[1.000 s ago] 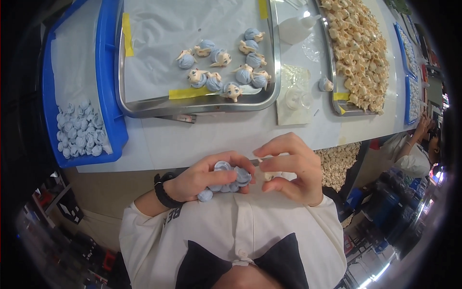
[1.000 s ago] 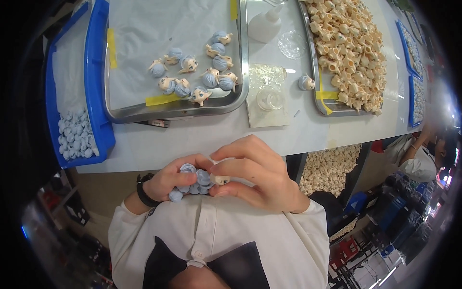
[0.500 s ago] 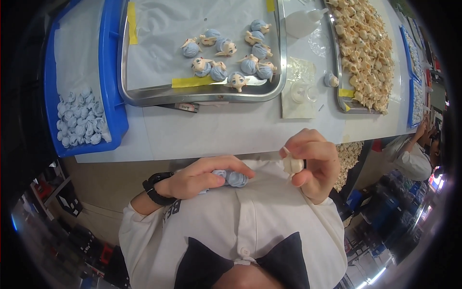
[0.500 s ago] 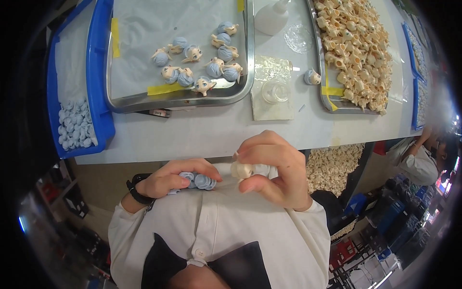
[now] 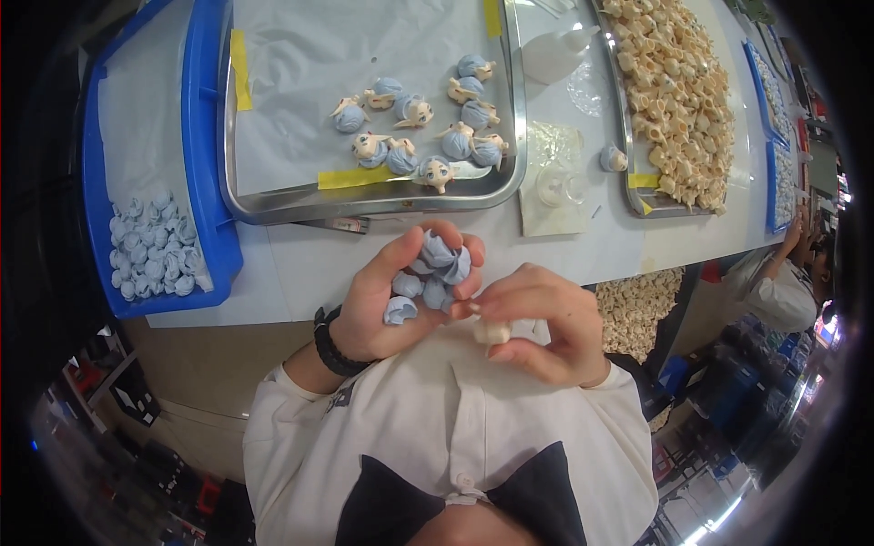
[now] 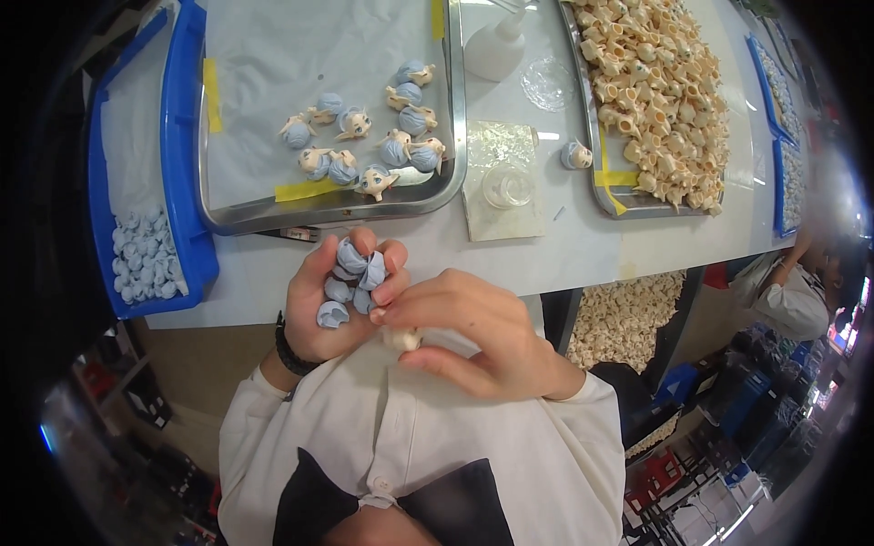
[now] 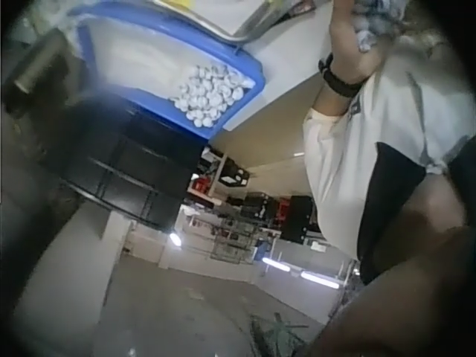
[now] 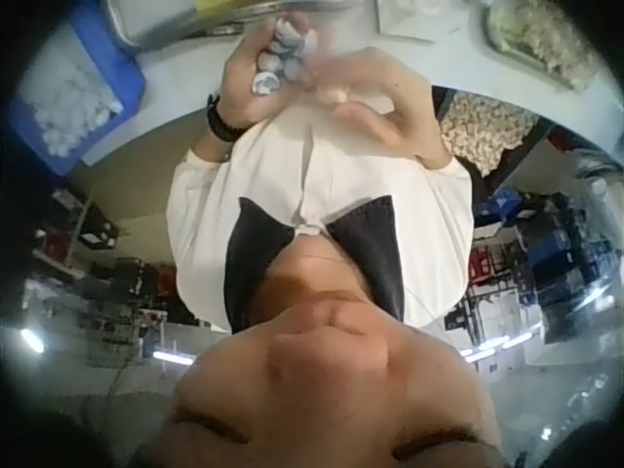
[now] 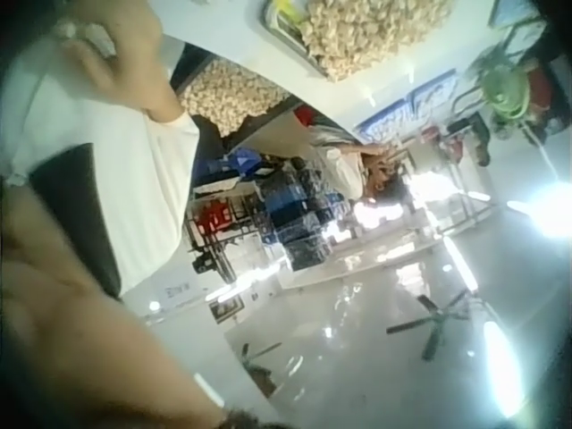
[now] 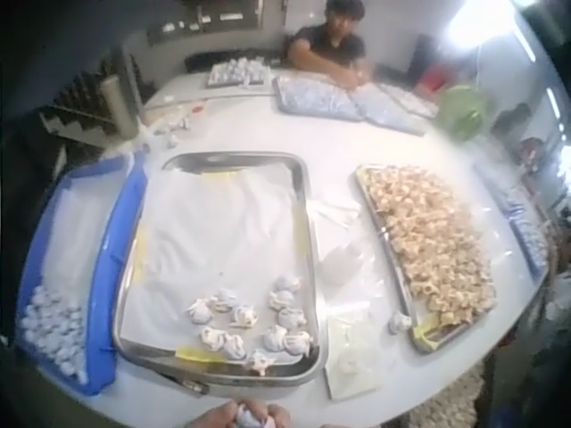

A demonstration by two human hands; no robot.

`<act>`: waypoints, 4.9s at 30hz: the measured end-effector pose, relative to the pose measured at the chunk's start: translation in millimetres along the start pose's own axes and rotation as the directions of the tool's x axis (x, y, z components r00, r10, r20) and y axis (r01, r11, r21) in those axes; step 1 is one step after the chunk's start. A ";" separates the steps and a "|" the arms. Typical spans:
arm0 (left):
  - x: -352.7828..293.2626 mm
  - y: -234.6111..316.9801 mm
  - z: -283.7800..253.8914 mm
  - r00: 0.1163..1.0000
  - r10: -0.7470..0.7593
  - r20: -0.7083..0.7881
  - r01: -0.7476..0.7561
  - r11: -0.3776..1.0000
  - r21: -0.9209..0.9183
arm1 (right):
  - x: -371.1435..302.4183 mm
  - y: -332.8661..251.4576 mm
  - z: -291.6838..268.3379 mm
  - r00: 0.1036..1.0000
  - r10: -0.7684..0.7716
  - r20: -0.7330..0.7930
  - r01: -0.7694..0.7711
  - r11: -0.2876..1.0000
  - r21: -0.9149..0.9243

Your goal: The person assembles small figurine parts by taking toy heads and toy bodies from blue and metal trays and joining them together with glue from a bottle.

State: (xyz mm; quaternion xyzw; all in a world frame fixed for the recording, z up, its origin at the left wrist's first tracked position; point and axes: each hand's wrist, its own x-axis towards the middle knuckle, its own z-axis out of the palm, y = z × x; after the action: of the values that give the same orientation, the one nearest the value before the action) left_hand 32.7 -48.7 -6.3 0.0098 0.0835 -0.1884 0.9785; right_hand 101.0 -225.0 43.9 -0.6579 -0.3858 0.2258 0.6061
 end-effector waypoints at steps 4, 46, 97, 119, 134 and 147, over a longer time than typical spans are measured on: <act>2.5 -1.4 3.4 0.997 0.014 -0.072 -0.013 1.000 0.005 | 5.8 0.2 4.8 0.989 -0.136 0.065 0.137 0.991 -0.007; -13.1 -0.7 9.9 0.992 -0.103 -0.067 0.119 0.943 0.310 | -2.5 9.2 -10.7 0.978 -0.167 0.125 0.098 0.897 0.431; -14.2 10.9 16.5 0.960 0.269 0.083 -0.247 0.665 0.704 | 4.5 17.7 -47.9 0.832 -0.244 -0.499 -0.165 0.749 -0.642; -17.8 12.7 24.7 0.939 0.342 0.030 -0.292 0.751 0.592 | 4.2 29.3 -51.5 0.892 -0.215 -0.398 -0.214 0.574 -0.791; -5.9 -1.0 44.6 0.805 0.435 0.403 -0.480 0.078 0.874 | 11.5 16.3 1.8 0.816 -0.449 -0.365 0.428 0.893 -0.142; -15.1 7.2 40.2 0.830 0.432 0.353 -0.380 -0.027 0.925 | 25.3 6.2 -4.3 0.943 -0.313 -0.114 0.258 0.903 -0.344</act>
State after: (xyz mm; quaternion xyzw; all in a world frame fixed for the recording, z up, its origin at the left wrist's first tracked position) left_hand 28.0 -38.5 35.8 0.6756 -0.0484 0.0990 0.7290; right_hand 121.0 -207.7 42.9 -0.7012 -0.4580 0.0118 0.5462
